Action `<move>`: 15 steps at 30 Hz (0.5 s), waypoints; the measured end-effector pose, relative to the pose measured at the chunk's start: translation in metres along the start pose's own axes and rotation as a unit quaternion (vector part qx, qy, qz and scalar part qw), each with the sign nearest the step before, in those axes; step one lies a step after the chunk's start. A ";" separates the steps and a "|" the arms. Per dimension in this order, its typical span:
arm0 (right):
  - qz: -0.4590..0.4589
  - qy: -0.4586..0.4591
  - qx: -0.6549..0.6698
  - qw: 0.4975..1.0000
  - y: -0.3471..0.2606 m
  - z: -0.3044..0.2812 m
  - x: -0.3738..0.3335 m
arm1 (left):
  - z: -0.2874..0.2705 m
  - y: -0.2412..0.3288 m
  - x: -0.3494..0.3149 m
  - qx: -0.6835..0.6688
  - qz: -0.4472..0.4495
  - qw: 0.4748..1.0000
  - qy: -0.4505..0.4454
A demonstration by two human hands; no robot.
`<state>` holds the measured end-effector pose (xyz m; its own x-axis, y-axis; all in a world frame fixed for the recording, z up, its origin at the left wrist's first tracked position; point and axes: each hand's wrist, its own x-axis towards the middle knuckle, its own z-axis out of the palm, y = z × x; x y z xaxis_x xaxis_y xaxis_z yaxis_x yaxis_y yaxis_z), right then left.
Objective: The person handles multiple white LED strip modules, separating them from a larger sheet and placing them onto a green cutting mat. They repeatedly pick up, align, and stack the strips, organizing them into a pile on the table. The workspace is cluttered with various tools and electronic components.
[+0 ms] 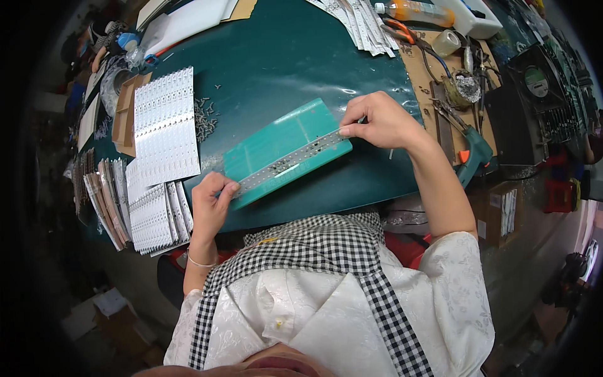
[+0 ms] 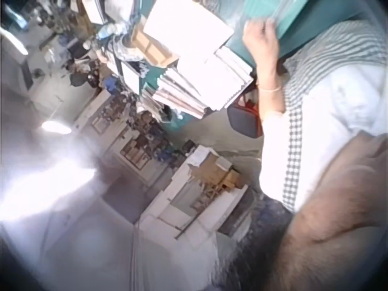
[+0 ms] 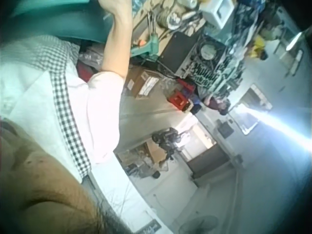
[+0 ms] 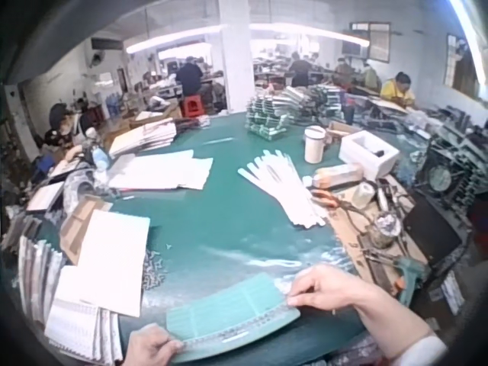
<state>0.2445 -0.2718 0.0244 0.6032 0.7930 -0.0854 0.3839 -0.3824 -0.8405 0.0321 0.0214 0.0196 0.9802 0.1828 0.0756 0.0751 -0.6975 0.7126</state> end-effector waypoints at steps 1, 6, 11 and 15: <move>0.011 -0.004 0.013 1.000 0.001 0.000 0.001 | 0.001 -0.001 0.001 0.010 -0.012 1.000 0.000; 0.064 -0.043 0.099 0.992 0.009 0.001 0.011 | 0.001 -0.011 0.011 -0.041 -0.052 0.997 -0.045; 0.117 -0.096 0.199 0.968 0.015 -0.003 0.015 | -0.004 -0.012 0.018 -0.086 -0.102 0.985 -0.110; 0.211 -0.133 0.239 0.938 0.008 -0.005 0.023 | -0.004 -0.019 0.023 -0.106 -0.119 0.976 -0.149</move>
<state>0.2649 -0.2589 0.0180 0.4113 0.7327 -0.5423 -0.2466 -0.4833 -0.8400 0.0522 0.0414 0.0106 0.9514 0.0915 -0.2939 0.2995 -0.4955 0.8153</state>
